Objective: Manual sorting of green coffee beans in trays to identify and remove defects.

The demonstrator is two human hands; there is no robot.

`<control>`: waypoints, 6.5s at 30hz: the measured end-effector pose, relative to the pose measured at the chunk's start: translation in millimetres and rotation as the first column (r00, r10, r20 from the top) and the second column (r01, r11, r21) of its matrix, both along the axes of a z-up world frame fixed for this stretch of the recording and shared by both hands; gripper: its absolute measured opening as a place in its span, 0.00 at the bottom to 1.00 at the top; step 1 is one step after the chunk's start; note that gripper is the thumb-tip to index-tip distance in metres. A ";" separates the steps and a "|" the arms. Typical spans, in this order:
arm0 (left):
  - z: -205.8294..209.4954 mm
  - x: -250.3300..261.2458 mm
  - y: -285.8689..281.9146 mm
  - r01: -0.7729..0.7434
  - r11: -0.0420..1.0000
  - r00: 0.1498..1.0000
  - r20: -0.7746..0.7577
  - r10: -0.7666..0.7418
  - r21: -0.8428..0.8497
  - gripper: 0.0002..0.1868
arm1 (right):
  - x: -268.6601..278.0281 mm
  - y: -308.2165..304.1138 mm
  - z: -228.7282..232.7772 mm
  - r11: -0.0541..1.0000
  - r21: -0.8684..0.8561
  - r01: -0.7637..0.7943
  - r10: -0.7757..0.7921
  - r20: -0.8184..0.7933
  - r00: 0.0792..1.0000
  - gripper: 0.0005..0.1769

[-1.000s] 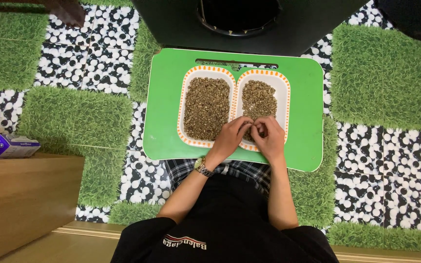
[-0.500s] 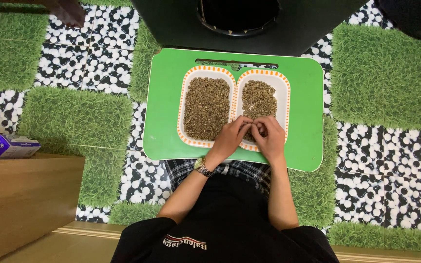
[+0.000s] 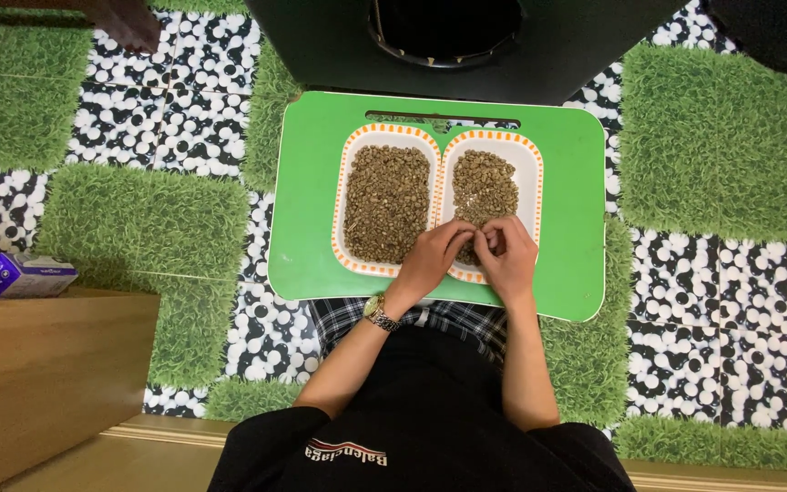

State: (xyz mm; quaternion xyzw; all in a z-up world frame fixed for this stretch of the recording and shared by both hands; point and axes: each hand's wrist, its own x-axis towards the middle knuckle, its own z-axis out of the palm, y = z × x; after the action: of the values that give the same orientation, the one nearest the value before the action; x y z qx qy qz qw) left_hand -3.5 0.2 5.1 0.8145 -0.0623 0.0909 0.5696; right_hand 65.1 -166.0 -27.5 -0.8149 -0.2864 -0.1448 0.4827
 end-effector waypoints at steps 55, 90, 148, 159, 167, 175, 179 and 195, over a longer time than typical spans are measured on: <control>13.7 7.8 3.1 -0.022 0.984 0.958 0.285 -0.030 0.179 0.06 | -1.3 -6.5 -4.2 0.997 -0.061 -0.046 0.046 -0.014 0.999 0.06; -16.5 50.7 129.5 -0.292 0.717 0.952 0.118 0.284 0.633 0.11 | -10.7 3.8 15.3 0.992 -0.124 -0.010 -0.021 -0.249 0.968 0.04; -28.5 10.5 -14.1 -0.148 0.984 0.962 0.245 0.121 0.095 0.08 | 1.5 -3.8 -2.4 0.997 -0.042 -0.062 0.059 -0.063 0.996 0.03; -35.3 9.1 -11.1 -0.101 0.995 0.987 0.126 0.102 -0.019 0.07 | 0.2 -2.7 -9.1 0.999 -0.015 -0.028 0.027 -0.060 0.998 0.08; -28.1 6.5 -11.6 -0.081 0.997 0.992 0.096 0.082 -0.008 0.06 | 2.5 -1.2 -11.5 1.000 -0.002 -0.018 0.018 -0.051 0.999 0.10; -28.2 4.0 -13.0 -0.085 0.994 0.994 0.076 0.080 0.068 0.07 | 2.2 -0.8 -11.1 1.000 0.002 -0.011 0.011 -0.042 0.999 0.10; -27.1 4.6 -11.8 -0.078 0.990 0.995 0.075 0.070 0.120 0.09 | 1.5 -0.9 -7.4 1.000 0.007 -0.003 0.003 -0.035 0.999 0.10; 8.2 -0.6 -3.3 0.058 0.979 0.984 0.157 -0.090 0.193 0.18 | 0.1 -4.2 -5.7 0.999 -0.041 0.016 -0.017 -0.016 1.000 0.07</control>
State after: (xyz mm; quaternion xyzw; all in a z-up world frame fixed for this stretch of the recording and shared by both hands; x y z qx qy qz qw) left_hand -4.1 -3.2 13.4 0.8514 -0.1479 0.1304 0.4860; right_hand 65.2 -170.3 -33.1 -0.8280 -0.2786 -0.1360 0.4671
